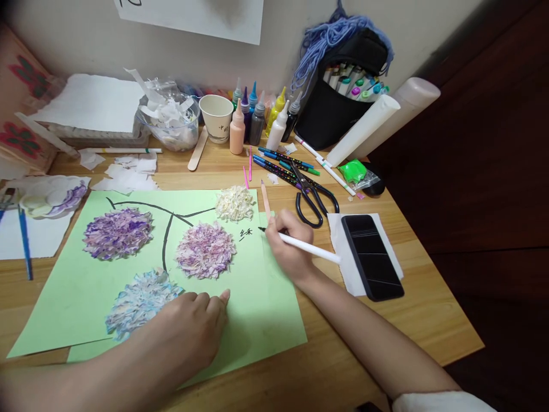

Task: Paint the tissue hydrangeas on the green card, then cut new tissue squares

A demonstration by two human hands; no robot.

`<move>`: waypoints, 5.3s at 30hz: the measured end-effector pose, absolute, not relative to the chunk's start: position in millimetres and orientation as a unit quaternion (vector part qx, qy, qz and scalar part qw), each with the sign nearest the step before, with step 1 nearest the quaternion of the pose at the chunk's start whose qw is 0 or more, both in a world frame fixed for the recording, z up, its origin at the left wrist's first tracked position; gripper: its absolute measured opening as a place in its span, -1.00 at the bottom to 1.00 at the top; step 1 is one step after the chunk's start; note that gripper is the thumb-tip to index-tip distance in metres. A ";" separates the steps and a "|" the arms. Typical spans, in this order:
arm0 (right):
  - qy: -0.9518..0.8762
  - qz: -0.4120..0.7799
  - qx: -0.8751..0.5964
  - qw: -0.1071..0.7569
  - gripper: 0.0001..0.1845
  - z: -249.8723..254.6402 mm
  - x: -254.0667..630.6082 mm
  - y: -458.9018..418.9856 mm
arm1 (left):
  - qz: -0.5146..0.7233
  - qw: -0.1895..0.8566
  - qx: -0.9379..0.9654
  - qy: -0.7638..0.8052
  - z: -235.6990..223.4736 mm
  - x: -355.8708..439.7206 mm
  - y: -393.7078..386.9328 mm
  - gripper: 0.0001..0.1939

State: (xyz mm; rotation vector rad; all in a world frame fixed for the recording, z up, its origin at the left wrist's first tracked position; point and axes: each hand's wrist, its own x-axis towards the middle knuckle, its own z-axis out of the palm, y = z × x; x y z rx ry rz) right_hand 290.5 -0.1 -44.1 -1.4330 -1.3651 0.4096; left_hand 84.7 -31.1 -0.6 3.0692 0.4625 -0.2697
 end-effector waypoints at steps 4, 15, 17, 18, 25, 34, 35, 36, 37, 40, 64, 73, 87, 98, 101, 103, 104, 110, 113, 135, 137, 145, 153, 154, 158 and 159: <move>-0.490 0.214 -0.605 0.590 -0.76 -30.0 293.3 -8.0 | -0.070 -0.027 0.986 0.147 -3.2 84.5 -36.1 -0.73; -0.546 0.395 -0.590 0.444 -0.93 -44.2 299.8 -12.2 | 0.020 -0.140 0.961 0.237 -17.6 103.8 -53.4 -0.71; -0.565 0.393 -0.583 0.433 -0.94 -45.4 301.2 -1.7 | 0.017 -0.134 0.959 0.248 -16.5 106.1 -52.5 -0.75; -0.574 0.389 -0.580 0.428 -0.94 -45.4 301.4 2.5 | 0.016 -0.131 0.958 0.254 -16.0 106.6 -52.3 -0.76; -0.653 0.286 -0.595 0.371 -0.91 -43.1 298.8 3.3 | 0.033 -0.129 0.961 0.243 -15.0 105.0 -52.7 -0.70; -0.699 0.220 -0.580 0.357 -0.88 -43.8 298.8 1.2 | 0.021 -0.145 0.960 0.237 -13.6 105.3 -53.2 -0.69; -0.698 0.212 -0.583 0.358 -0.87 -44.1 298.8 1.3 | 0.021 -0.148 0.960 0.236 -14.5 105.2 -53.7 -0.68; -0.699 0.204 -0.584 0.359 -0.87 -44.3 298.7 1.4 | 0.021 -0.152 0.960 0.235 -15.6 104.9 -54.1 -0.68; -0.700 0.198 -0.584 0.360 -0.86 -44.5 298.6 1.4 | 0.022 -0.154 0.960 0.235 -16.9 104.7 -54.4 -0.68; -0.707 0.188 -0.575 0.367 -0.84 -45.0 298.5 1.7 | 0.039 -0.160 0.961 0.224 -21.1 103.6 -55.0 -0.65; -0.699 0.218 -0.576 0.364 -0.85 -46.8 298.5 -1.9 | 0.038 -0.168 0.960 0.220 -24.7 101.8 -57.8 -0.65; -0.709 0.229 -0.560 0.363 -0.80 -46.4 298.8 -2.5 | 0.041 -0.181 0.958 0.219 -23.8 101.2 -59.3 -0.65; -0.513 0.409 -0.579 0.485 -0.76 -42.3 296.3 -7.5 | 0.021 -0.180 0.959 0.216 -24.4 102.0 -58.3 -0.62; -0.583 0.376 -0.607 0.388 -0.67 -44.8 290.8 -10.4 | 0.031 -0.158 0.964 0.213 -21.6 102.9 -57.6 -0.66; -0.598 0.368 -0.605 0.376 -0.67 -45.1 291.2 -11.5 | 0.032 -0.151 0.965 0.214 -22.0 103.3 -57.3 -0.66; -0.603 0.363 -0.601 0.377 -0.67 -45.6 291.4 -12.3 | 0.035 -0.153 0.964 0.213 -22.2 103.3 -57.1 -0.66; -0.605 0.362 -0.599 0.379 -0.68 -45.9 291.6 -12.7 | 0.034 -0.154 0.964 0.213 -22.1 103.2 -57.2 -0.65; -0.627 0.362 -0.589 0.359 -0.67 -47.9 293.3 -14.2 | 0.011 -0.167 0.963 0.213 -21.1 102.6 -58.8 -0.64; -0.624 0.345 -0.595 0.371 -0.68 -48.5 293.5 -14.4 | 0.023 -0.170 0.961 0.215 -22.4 102.7 -58.9 -0.65; -0.635 0.352 -0.587 0.358 -0.67 -47.8 293.9 -16.5 | 0.042 -0.157 0.964 0.212 -21.9 103.3 -57.3 -0.63; -0.633 0.343 -0.588 0.369 -0.67 -47.8 294.6 -16.2 | 0.050 -0.156 0.964 0.212 -22.1 103.5 -57.1 -0.63; -0.603 0.331 -0.613 0.388 -0.67 -48.1 293.8 -15.9 | 0.054 -0.157 0.963 0.214 -22.5 102.5 -58.1 -0.64; -0.591 0.335 -0.615 0.401 -0.69 -46.8 293.0 -15.5 | 0.062 -0.155 0.963 0.212 -21.7 102.8 -56.8 -0.64; -0.595 0.333 -0.615 0.397 -0.69 -46.7 292.9 -15.3 | 0.061 -0.157 0.962 0.213 -21.5 102.8 -56.7 -0.65; -0.612 0.317 -0.612 0.389 -0.67 -46.6 292.8 -15.3 | 0.060 -0.156 0.962 0.216 -22.1 102.7 -56.3 -0.65; -0.615 0.311 -0.610 0.391 -0.66 -46.7 292.9 -15.5 | 0.060 -0.155 0.962 0.215 -22.2 102.7 -56.2 -0.65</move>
